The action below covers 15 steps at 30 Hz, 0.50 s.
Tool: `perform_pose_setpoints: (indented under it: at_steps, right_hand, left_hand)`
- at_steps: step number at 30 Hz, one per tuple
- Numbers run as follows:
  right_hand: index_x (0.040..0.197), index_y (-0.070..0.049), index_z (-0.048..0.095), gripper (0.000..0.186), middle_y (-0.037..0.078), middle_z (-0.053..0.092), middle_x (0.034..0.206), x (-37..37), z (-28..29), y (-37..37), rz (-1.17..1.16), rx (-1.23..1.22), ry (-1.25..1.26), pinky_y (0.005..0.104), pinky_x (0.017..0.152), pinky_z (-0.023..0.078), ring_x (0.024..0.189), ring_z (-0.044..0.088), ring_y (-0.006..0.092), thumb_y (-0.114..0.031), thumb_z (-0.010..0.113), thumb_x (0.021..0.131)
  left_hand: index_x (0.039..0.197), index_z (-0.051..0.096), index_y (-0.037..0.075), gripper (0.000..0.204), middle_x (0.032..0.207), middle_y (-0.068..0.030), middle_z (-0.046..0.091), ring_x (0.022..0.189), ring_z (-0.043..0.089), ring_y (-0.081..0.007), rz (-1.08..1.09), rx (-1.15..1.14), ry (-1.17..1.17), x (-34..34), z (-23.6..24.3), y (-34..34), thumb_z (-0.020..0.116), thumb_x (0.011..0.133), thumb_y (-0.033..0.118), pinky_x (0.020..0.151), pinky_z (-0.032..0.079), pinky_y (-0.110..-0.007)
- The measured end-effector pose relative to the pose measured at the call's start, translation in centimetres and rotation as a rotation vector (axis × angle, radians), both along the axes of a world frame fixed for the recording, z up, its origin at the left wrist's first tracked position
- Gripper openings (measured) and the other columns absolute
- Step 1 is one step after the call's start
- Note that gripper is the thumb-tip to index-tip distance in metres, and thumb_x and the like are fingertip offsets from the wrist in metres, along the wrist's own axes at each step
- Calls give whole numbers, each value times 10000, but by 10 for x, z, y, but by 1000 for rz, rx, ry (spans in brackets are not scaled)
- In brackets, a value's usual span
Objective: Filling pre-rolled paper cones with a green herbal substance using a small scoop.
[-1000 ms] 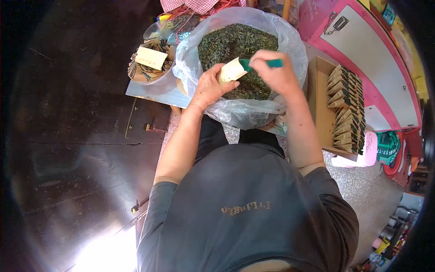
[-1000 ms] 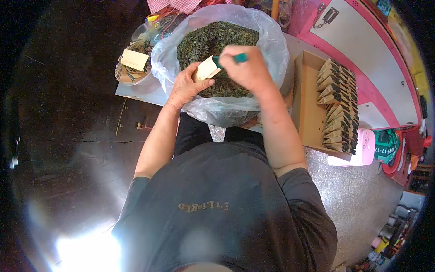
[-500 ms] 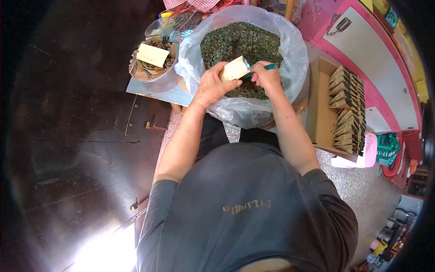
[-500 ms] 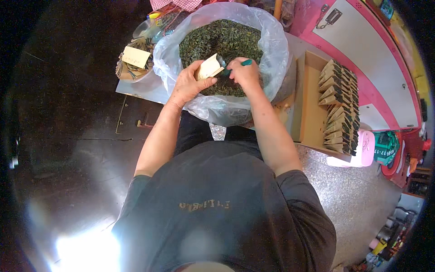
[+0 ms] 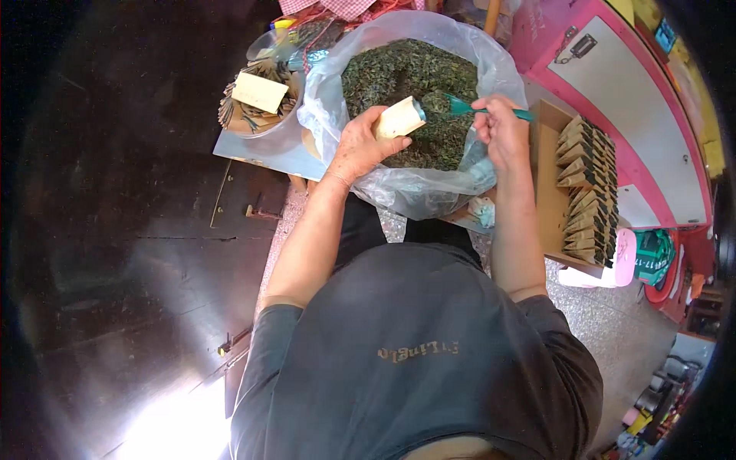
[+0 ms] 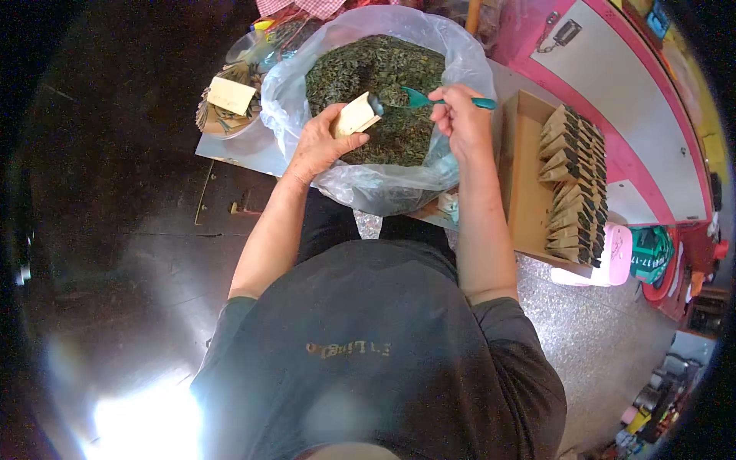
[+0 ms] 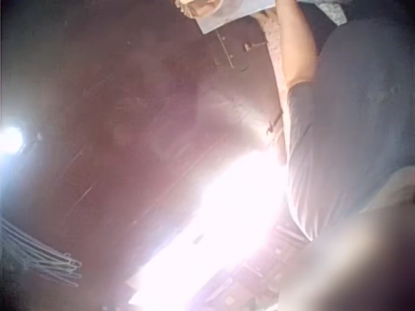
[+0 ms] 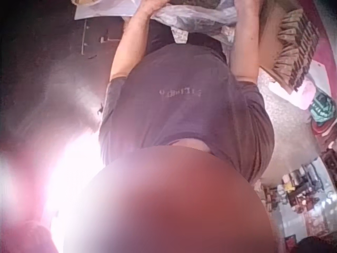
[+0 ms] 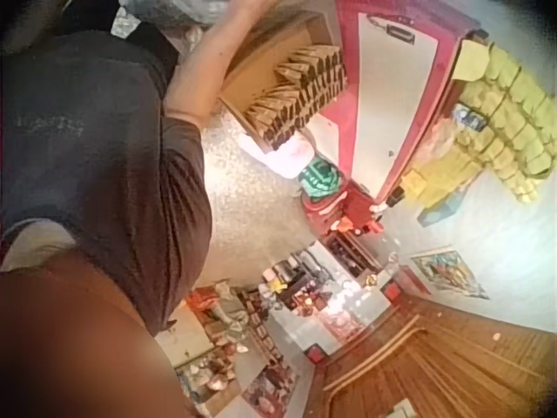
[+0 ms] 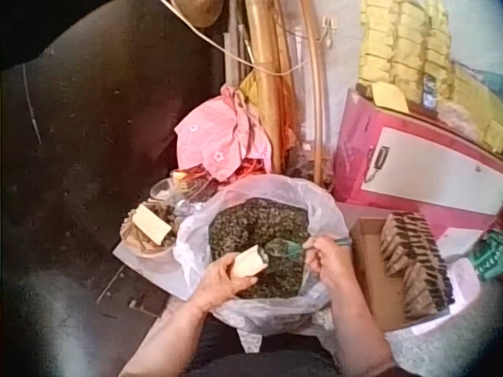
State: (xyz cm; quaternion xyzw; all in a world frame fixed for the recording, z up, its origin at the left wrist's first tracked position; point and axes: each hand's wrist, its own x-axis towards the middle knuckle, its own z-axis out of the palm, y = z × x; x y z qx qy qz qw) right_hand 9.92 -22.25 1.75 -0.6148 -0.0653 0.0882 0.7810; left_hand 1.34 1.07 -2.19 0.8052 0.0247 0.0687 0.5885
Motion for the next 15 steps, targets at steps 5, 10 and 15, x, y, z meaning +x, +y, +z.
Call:
perform_pose_setpoints:
  at_steps: [5, 10, 15]
  right_hand:
    - [765, -51, 663, 189, 6, 551, 594, -15, 27, 40, 162, -270, -164, 203, 437, 294, 493, 446, 49, -197, 572, 843]
    - [795, -113, 592, 130, -60, 480, 697, -9, 7, 59, 269, -611, -290, 230, 545, 320, 638, 425, 46, -206, 554, 877]
    - [897, -12, 576, 256, 45, 518, 743, -2, 25, 63, 321, -856, -696, 303, 617, 416, 684, 485, 133, -256, 503, 921]
  left_hand:
    - [1149, 593, 42, 603, 997, -98, 669, 913, 628, -168, 42, 125, -2, -5, 7, 12, 831, 665, 313, 820, 496, -309]
    - [1096, 630, 85, 643, 961, -118, 674, 838, 662, -255, 53, 66, 9, -10, -7, 8, 853, 567, 376, 724, 541, -357]
    - [1007, 646, 87, 597, 995, -139, 666, 963, 628, -305, 111, 101, -218, 22, -46, -12, 863, 512, 343, 836, 495, -392]
